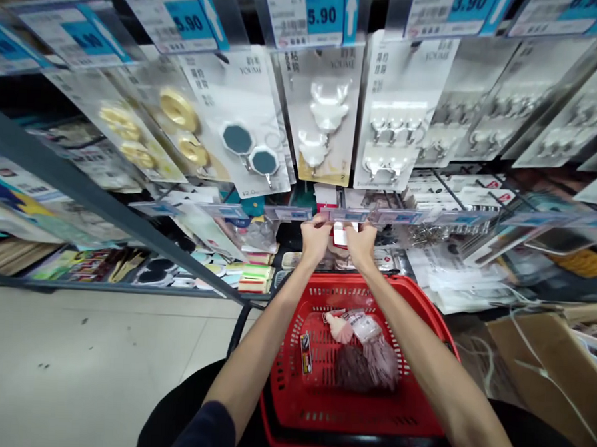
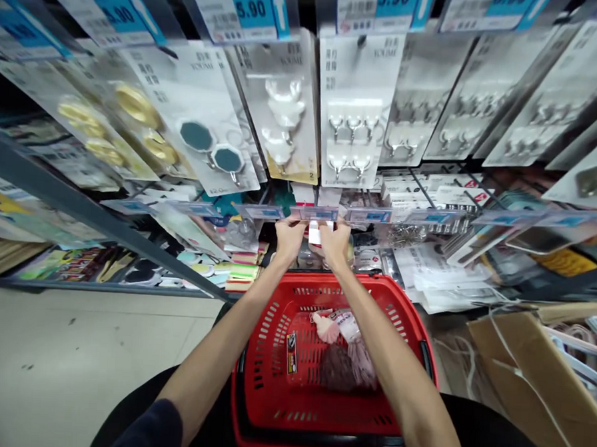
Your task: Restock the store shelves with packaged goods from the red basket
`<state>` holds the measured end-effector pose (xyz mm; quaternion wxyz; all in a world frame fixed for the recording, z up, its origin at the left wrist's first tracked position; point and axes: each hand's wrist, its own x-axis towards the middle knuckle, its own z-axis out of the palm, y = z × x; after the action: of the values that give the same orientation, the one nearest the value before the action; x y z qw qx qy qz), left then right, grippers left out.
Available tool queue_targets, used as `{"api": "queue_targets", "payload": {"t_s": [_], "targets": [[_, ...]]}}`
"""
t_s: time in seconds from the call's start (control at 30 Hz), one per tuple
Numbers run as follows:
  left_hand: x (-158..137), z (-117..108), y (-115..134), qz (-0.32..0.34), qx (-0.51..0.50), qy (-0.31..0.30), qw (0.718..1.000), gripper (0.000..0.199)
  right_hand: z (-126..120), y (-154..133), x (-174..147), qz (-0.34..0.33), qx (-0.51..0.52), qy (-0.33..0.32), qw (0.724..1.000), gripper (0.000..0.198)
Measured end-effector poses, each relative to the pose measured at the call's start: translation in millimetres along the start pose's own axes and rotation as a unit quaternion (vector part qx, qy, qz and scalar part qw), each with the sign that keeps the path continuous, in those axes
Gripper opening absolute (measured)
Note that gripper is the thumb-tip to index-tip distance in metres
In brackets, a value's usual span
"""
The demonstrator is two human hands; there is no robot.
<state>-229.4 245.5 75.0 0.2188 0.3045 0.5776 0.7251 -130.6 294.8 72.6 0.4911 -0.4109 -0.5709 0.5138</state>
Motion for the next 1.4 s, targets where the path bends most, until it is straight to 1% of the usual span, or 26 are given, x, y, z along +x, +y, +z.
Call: {"api": "queue_targets", "payload": {"t_s": [0.1,0.2,0.27,0.4,0.57,0.67,0.8,0.9,0.97,1.03,1.1,1.17,1.27,1.33,1.4], "targets": [[2.9,10.2,0.8,0.031,-0.006,0.023,0.999,0.012,6.0,-3.0,3.7,-0.034,0.018,0.045,0.998,0.015],[1.8,13.5,2.5,0.038,-0.013,0.044,0.998,0.02,9.1,-6.1,4.8,-0.063,0.035,0.056,0.996,0.015],[-1.3,12.5,4.8,0.047,-0.013,0.04,0.998,0.019,9.3,-7.8,2.9,-0.063,0.043,0.056,0.995,0.015],[-8.2,9.4,8.0,0.07,-0.012,0.037,0.997,0.012,7.6,-9.0,-1.8,-0.037,0.017,0.056,0.998,0.02],[-5.4,12.0,2.4,0.044,-0.037,0.046,0.997,0.017,7.0,-7.1,4.4,-0.036,0.065,0.052,0.996,0.017],[-5.6,11.4,2.0,0.039,-0.03,0.031,0.998,0.019,4.2,-9.0,6.0,-0.038,0.084,0.038,0.995,0.016],[-9.5,9.3,5.9,0.022,-0.039,0.012,0.999,0.021,0.3,-13.2,1.2,-0.028,0.067,0.029,0.997,0.017],[-8.3,11.8,7.1,0.003,-0.069,0.029,0.997,0.023,1.3,-9.9,1.4,-0.028,0.068,0.041,0.996,0.016],[-5.5,13.9,6.0,-0.006,-0.074,0.042,0.996,0.026,2.8,-3.1,5.6,-0.007,0.102,0.023,0.994,0.018],[-1.8,15.2,2.9,-0.013,-0.066,0.04,0.997,0.026,4.3,5.1,12.6,0.033,0.124,-0.01,0.992,0.022],[3.4,16.3,-2.1,-0.021,-0.054,0.037,0.998,0.023,6.6,11.6,20.8,0.05,0.11,-0.024,0.992,0.027],[10.5,18.9,-7.6,-0.028,-0.044,0.049,0.997,0.02,10.8,14.5,27.8,0.02,0.07,-0.017,0.997,0.036],[19.8,24.3,-13.4,-0.016,-0.044,0.059,0.997,0.02,16.3,13.4,29.2,-0.06,0.025,-0.009,0.998,0.05],[17.6,23.1,-13.9,-0.002,-0.029,0.06,0.998,0.019,12.0,11.7,20.7,-0.092,-0.005,-0.007,0.996,0.05],[3.8,12.8,-12.0,-0.005,0.015,0.06,0.998,0.021,-3.6,10.2,4.0,-0.117,-0.049,0.006,0.992,0.042]]}}
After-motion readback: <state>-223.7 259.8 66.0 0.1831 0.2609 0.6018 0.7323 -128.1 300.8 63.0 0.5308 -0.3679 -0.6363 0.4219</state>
